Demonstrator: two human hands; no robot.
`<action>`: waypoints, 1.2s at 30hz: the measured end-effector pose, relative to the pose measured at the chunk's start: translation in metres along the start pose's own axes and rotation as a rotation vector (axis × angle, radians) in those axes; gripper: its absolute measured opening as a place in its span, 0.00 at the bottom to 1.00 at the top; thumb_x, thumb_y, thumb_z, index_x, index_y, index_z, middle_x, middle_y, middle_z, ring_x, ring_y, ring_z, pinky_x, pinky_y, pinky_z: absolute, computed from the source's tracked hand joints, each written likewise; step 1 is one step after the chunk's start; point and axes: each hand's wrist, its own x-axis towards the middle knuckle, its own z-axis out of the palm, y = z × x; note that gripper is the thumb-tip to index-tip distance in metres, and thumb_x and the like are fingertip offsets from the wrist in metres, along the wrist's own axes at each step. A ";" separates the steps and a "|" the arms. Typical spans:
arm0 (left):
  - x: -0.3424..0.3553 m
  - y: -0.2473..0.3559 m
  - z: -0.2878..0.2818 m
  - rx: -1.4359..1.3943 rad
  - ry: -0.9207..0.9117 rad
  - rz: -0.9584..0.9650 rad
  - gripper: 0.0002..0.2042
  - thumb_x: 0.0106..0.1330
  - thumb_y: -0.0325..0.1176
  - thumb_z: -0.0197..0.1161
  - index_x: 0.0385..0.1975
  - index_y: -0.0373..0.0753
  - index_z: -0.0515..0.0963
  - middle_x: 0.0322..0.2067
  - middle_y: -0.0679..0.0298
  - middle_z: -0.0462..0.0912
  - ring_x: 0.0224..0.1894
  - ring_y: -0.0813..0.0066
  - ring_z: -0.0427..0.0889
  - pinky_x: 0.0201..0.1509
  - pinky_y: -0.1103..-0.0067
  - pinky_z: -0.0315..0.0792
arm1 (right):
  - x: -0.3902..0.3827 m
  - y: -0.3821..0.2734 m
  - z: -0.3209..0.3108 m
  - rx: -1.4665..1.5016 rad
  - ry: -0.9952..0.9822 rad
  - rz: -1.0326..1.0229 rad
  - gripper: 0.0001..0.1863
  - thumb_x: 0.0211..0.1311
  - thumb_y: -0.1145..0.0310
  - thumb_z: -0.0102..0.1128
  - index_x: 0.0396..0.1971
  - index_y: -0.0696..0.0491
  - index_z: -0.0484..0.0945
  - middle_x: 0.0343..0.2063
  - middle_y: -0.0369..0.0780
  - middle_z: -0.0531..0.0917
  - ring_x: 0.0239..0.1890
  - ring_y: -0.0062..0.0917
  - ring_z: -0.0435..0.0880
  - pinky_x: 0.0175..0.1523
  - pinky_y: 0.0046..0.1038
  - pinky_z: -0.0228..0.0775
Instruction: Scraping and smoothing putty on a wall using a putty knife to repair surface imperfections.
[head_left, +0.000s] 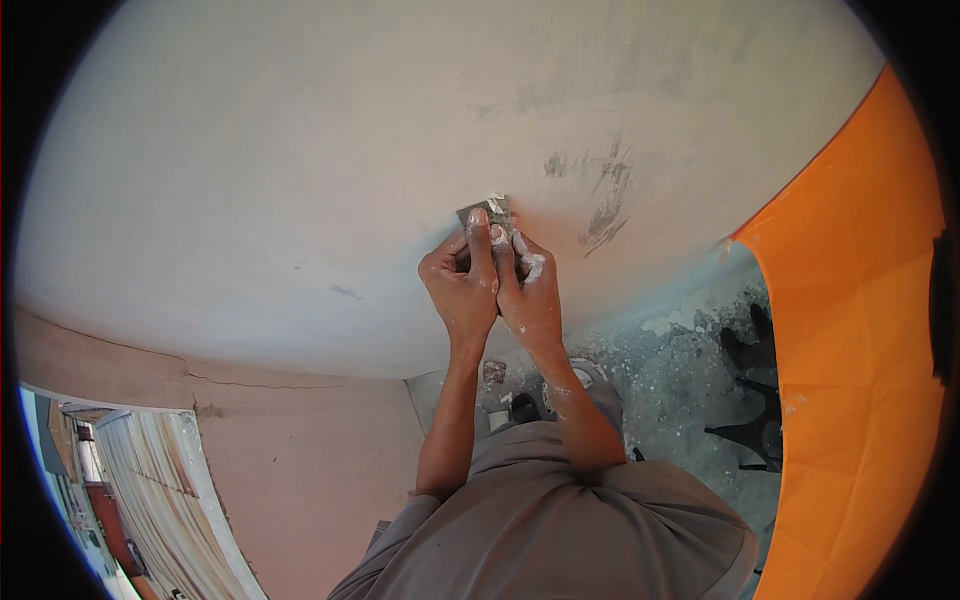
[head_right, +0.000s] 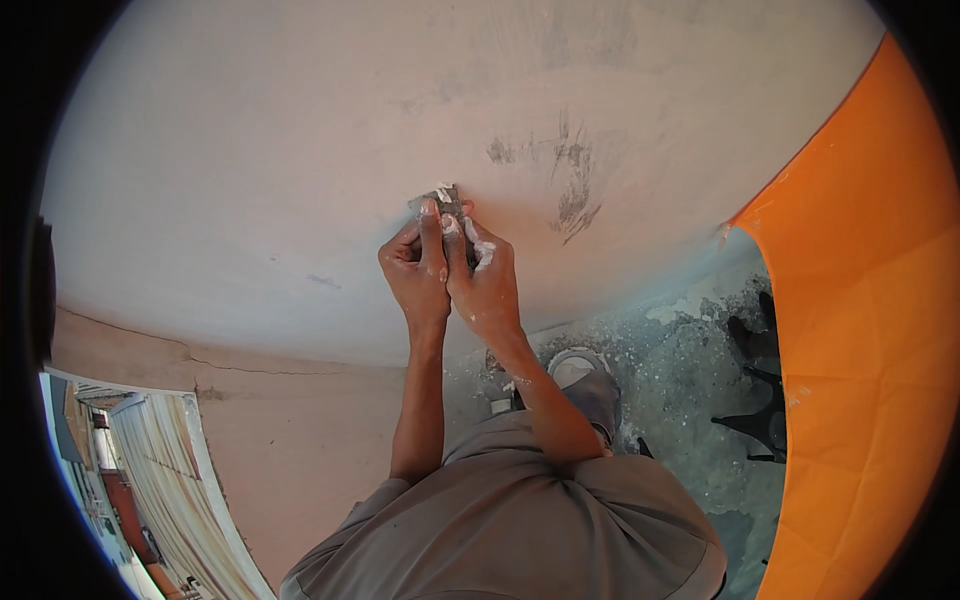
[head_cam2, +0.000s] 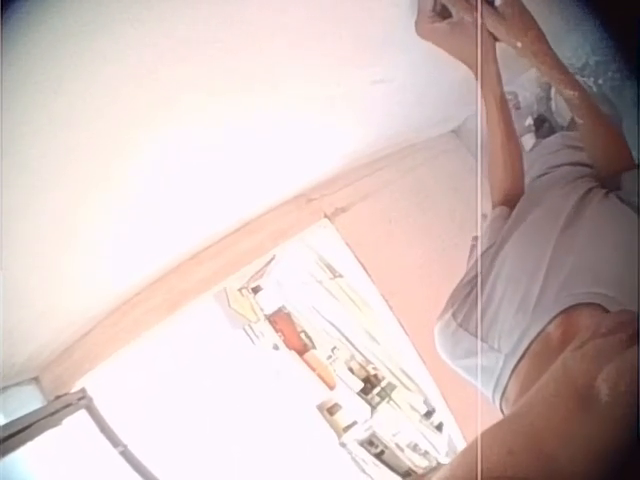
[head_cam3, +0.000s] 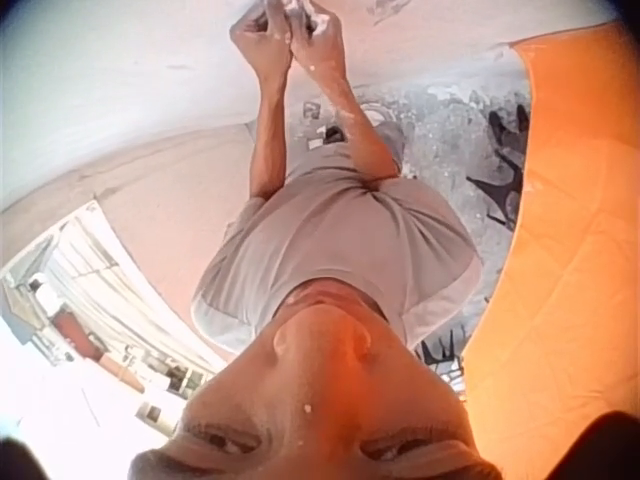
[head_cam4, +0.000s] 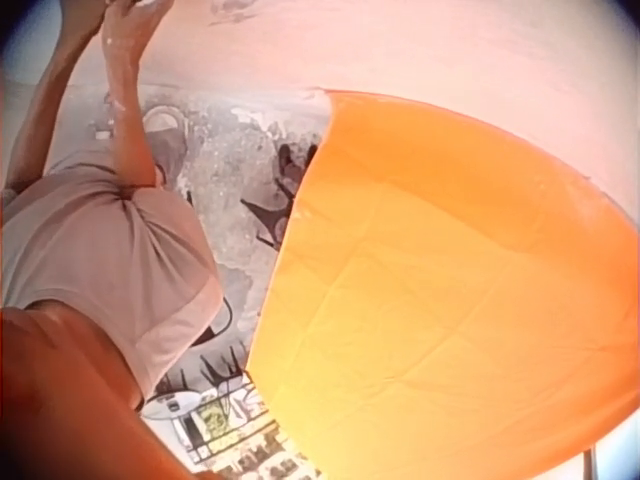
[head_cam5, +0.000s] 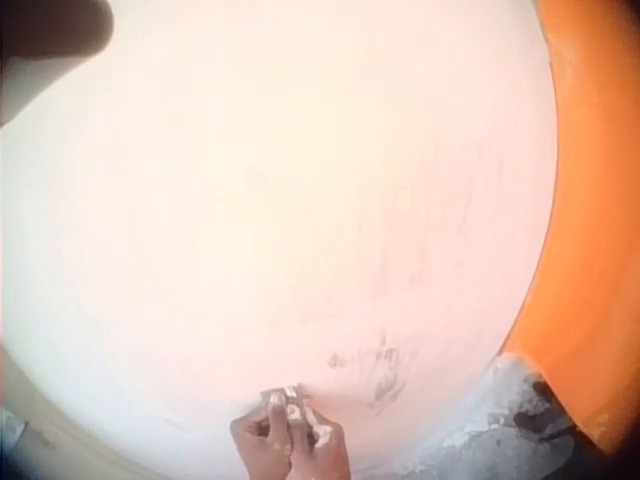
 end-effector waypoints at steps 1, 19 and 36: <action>0.000 0.000 0.000 0.000 0.007 -0.018 0.16 0.77 0.36 0.59 0.38 0.29 0.88 0.23 0.68 0.84 0.24 0.89 0.74 0.26 0.85 0.68 | 0.003 0.005 -0.002 -0.035 -0.015 0.027 0.18 0.77 0.62 0.52 0.33 0.62 0.78 0.14 0.34 0.74 0.20 0.14 0.70 0.25 0.26 0.62; 0.007 0.008 0.002 0.025 0.003 -0.007 0.18 0.78 0.39 0.57 0.38 0.29 0.87 0.27 0.66 0.87 0.25 0.89 0.72 0.28 0.85 0.67 | 0.001 -0.010 0.007 0.027 0.043 0.013 0.19 0.77 0.62 0.52 0.31 0.62 0.78 0.15 0.37 0.75 0.19 0.18 0.72 0.27 0.28 0.64; -0.010 -0.024 -0.003 -0.001 0.047 -0.028 0.20 0.78 0.42 0.58 0.38 0.29 0.87 0.25 0.66 0.86 0.23 0.89 0.70 0.26 0.85 0.64 | -0.009 0.023 -0.003 -0.066 -0.002 0.005 0.18 0.77 0.62 0.52 0.31 0.62 0.78 0.15 0.35 0.75 0.19 0.15 0.71 0.26 0.26 0.63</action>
